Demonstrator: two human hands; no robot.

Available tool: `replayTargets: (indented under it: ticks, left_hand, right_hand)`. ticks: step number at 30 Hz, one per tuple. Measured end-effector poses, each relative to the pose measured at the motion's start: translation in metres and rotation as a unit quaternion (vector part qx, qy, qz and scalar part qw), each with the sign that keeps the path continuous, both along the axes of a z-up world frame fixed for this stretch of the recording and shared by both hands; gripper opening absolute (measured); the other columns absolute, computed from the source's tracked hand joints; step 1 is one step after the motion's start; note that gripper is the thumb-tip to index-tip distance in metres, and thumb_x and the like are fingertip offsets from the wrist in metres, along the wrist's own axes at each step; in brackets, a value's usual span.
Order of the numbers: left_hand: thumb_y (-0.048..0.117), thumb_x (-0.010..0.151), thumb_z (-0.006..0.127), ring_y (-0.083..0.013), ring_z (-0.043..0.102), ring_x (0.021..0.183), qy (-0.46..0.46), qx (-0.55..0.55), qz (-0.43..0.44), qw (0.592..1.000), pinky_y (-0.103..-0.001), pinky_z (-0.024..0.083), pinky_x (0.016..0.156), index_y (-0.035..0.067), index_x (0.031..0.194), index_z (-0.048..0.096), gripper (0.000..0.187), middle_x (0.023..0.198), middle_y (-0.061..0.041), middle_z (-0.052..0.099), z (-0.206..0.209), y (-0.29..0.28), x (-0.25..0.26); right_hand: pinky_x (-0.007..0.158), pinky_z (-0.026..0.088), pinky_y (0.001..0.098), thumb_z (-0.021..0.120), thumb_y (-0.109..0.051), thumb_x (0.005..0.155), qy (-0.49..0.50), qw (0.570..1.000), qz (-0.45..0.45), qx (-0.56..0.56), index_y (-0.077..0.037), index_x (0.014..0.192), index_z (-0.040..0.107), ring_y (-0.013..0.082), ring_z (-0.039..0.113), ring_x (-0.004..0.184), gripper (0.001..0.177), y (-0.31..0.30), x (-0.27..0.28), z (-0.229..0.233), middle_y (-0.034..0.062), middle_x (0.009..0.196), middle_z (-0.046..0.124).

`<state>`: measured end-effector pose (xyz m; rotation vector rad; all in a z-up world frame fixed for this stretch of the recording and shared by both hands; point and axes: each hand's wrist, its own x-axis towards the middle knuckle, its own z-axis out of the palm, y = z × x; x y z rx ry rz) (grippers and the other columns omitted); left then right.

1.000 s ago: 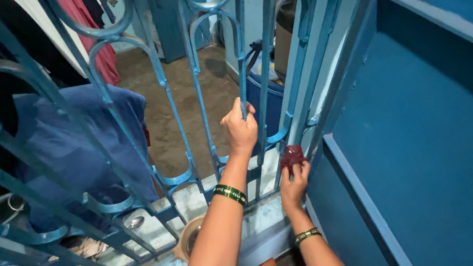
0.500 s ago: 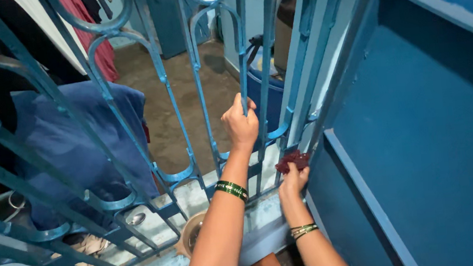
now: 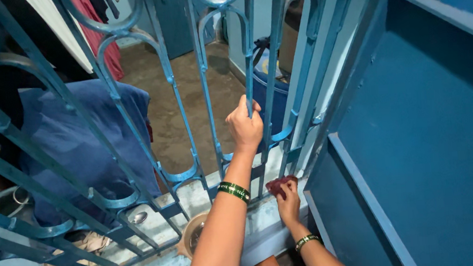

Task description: The person wipes a metal grill with a cloth, dips the cloth into a cup of liquid, and wipes the grill with the cloth.

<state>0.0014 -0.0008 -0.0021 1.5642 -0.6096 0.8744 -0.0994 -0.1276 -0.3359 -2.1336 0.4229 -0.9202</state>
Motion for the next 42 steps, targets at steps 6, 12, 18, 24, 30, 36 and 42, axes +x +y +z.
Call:
replayTargets:
  ticks: [6, 12, 18, 24, 30, 36, 42]
  left_hand:
    - [-0.001, 0.079, 0.054, -0.0406, 0.068, 0.075, -0.021, -0.003, -0.010, 1.000, -0.048, 0.052, 0.068, 0.007, 0.087, 0.057, 0.012, 0.075, -0.015, 0.065, -0.003, -0.001, 0.002]
    - [-0.001, 0.081, 0.055, -0.0412, 0.069, 0.077, 0.023, 0.022, -0.005, 0.999, -0.050, 0.052, 0.069, 0.009, 0.088, 0.060, 0.014, 0.074, -0.016, 0.067, -0.004, 0.001, 0.004]
    - [0.003, 0.086, 0.058, -0.0439, 0.069, 0.089, 0.105, 0.080, 0.024, 0.991, -0.054, 0.050, 0.076, 0.009, 0.100, 0.060, 0.016, 0.088, -0.017, 0.073, 0.010, 0.005, -0.011]
    - [0.015, 0.093, 0.066, -0.0428, 0.061, 0.112, -0.031, 0.177, 0.073, 0.981, -0.048, 0.052, 0.090, -0.005, 0.127, 0.058, 0.040, 0.116, -0.022, 0.063, 0.022, 0.044, -0.049]
    - [0.003, 0.080, 0.066, -0.0335, 0.058, 0.122, -0.192, 0.162, 0.164, 0.954, -0.048, 0.043, 0.106, 0.006, 0.120, 0.062, 0.041, 0.124, -0.012, 0.066, -0.020, 0.124, -0.087]
    - [0.004, 0.088, 0.076, -0.0374, 0.052, 0.131, -0.164, 0.209, 0.370, 0.890, -0.048, 0.039, 0.114, 0.006, 0.131, 0.059, 0.046, 0.136, -0.009, 0.064, -0.061, 0.212, -0.075]
    - [0.018, 0.093, 0.074, -0.0424, 0.049, 0.134, -0.152, 0.215, 0.372, 0.890, -0.054, 0.032, 0.112, -0.001, 0.140, 0.053, 0.055, 0.145, -0.022, 0.054, -0.082, 0.210, -0.055]
  right_hand:
    - [0.087, 0.053, 0.0408, 0.071, 0.000, 0.087, -0.086, 0.943, 0.041, 0.318, 0.001, 0.120, 0.071, 0.0315, 0.071, 0.096, 0.033, 0.008, 0.038, 0.012, 0.0165, 0.109, 0.073]
    - [0.092, 0.058, 0.0434, 0.050, -0.010, 0.094, -0.306, 0.547, 0.140, 0.767, 0.000, 0.123, 0.061, 0.0265, 0.070, 0.100, 0.033, -0.019, 0.097, 0.047, 0.0144, 0.115, 0.069]
    - [0.092, 0.054, 0.0377, 0.052, -0.002, 0.103, -0.311, 0.627, 0.197, 0.687, 0.004, 0.128, 0.057, 0.0224, 0.067, 0.098, 0.026, -0.006, 0.098, 0.110, 0.0120, 0.115, 0.066]
    - [0.086, 0.051, 0.0306, 0.055, 0.001, 0.099, -0.188, 0.979, 0.076, 0.033, -0.001, 0.126, 0.064, 0.0209, 0.066, 0.100, 0.028, 0.045, 0.036, 0.150, 0.0095, 0.115, 0.065]
    - [0.087, 0.049, 0.0355, 0.055, 0.002, 0.106, -0.199, 0.866, 0.210, 0.407, 0.005, 0.128, 0.067, 0.0239, 0.061, 0.098, 0.025, 0.021, 0.032, 0.135, 0.0151, 0.113, 0.066]
    - [0.096, 0.053, 0.0449, 0.046, -0.006, 0.101, -0.232, 0.617, 0.172, 0.732, 0.002, 0.136, 0.051, 0.0275, 0.068, 0.109, 0.036, -0.020, 0.060, 0.119, 0.0153, 0.122, 0.067]
    - [0.087, 0.050, 0.0399, 0.055, -0.005, 0.105, -0.150, 0.919, 0.128, 0.342, 0.000, 0.129, 0.066, 0.0233, 0.064, 0.095, 0.027, 0.036, 0.042, 0.137, 0.0163, 0.112, 0.065]
